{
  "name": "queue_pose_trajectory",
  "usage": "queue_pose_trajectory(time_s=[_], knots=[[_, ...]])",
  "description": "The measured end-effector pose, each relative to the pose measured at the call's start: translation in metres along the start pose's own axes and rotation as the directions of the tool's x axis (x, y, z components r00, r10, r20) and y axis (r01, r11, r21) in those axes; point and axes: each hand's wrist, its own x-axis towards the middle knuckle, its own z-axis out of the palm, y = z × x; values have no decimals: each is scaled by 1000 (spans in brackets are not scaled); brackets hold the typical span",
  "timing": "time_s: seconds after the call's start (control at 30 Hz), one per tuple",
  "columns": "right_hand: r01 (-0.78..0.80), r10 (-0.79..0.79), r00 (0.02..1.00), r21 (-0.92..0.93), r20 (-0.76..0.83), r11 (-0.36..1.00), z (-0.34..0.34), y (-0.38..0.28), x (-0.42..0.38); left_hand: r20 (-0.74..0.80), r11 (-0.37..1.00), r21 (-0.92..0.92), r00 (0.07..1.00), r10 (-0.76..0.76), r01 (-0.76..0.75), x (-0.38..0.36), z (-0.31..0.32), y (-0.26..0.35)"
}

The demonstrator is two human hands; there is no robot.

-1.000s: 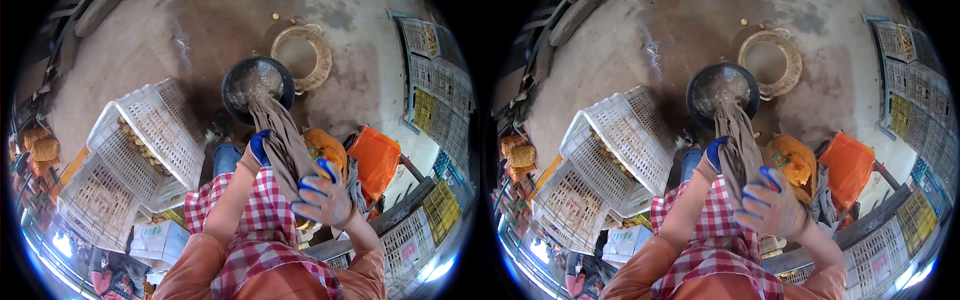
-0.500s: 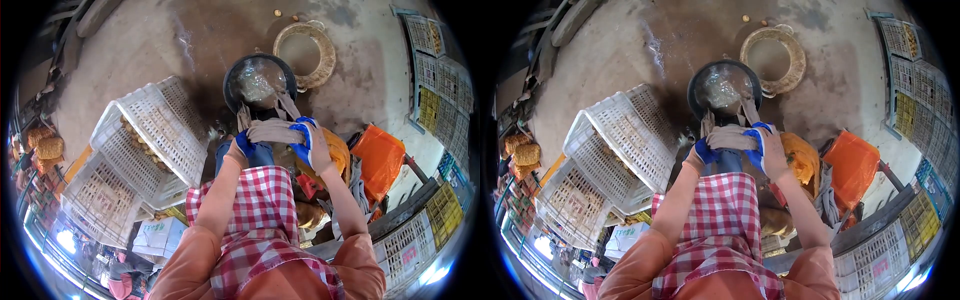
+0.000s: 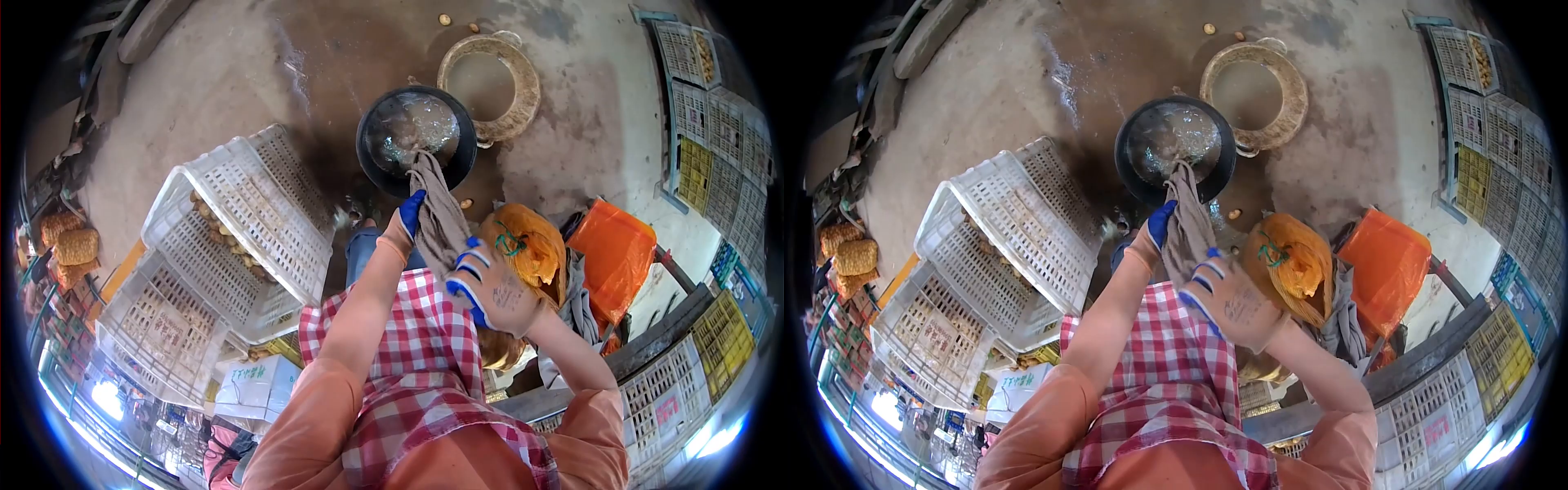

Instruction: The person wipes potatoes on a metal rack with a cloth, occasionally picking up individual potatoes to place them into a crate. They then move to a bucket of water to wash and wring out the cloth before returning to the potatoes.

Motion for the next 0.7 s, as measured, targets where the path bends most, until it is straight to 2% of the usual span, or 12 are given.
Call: queue_pose_trajectory(time_s=[0.03, 0.1, 0.17, 0.23, 0.27, 0.37, 0.43, 0.53, 0.57, 0.6, 0.63, 0.7], knots=[[1, -1, 1000, -1, 0, 1000, -1, 3, 0, 1, 1000, 0, 1000, 1, -1, -4, -2, -1], [-81, 123, 989, -376, 88, 923, -3, 12, 3, -134, 999, 52, 991, 16, -10, -8, -9, -1], [-89, 125, 990, -414, 61, 906, -2, 18, 4, -111, 999, 54, 994, 0, 6, -8, -17, -1], [-47, 78, 992, -280, 100, 959, -4, 20, 7, -140, 990, 139, 989, 39, -19, -12, -9, -4], [-45, 58, 996, -199, 62, 979, -3, 19, 9, 77, 997, 67, 996, -52, 46, -15, -6, -4], [-22, 26, 999, -100, 37, 995, 2, 14, 14, 141, 999, 19, 989, -32, 29, -21, 9, -4], [-23, 24, 999, -43, 31, 999, 6, 11, 12, 157, 998, 59, 987, 16, -26, -21, 21, -5], [-30, 27, 996, 28, 89, 999, 2, 10, 6, 184, 967, -234, 981, -57, 100, -8, 21, -1], [-45, 33, 994, 110, 101, 993, -4, 8, 4, 185, 967, -236, 981, -58, 102, -8, 21, -2], [-60, 38, 993, 192, 114, 980, -9, 8, 2, 99, 988, -133, 993, -61, 74, -15, 39, -2], [-60, 39, 993, 191, 115, 980, -10, 9, -1, 11, 998, -26, 998, -54, 54, -18, 50, -2], [-2, -38, 986, 240, 164, 971, -13, 9, -6, -8, 996, -7, 996, -86, 86, -15, 44, -1]])
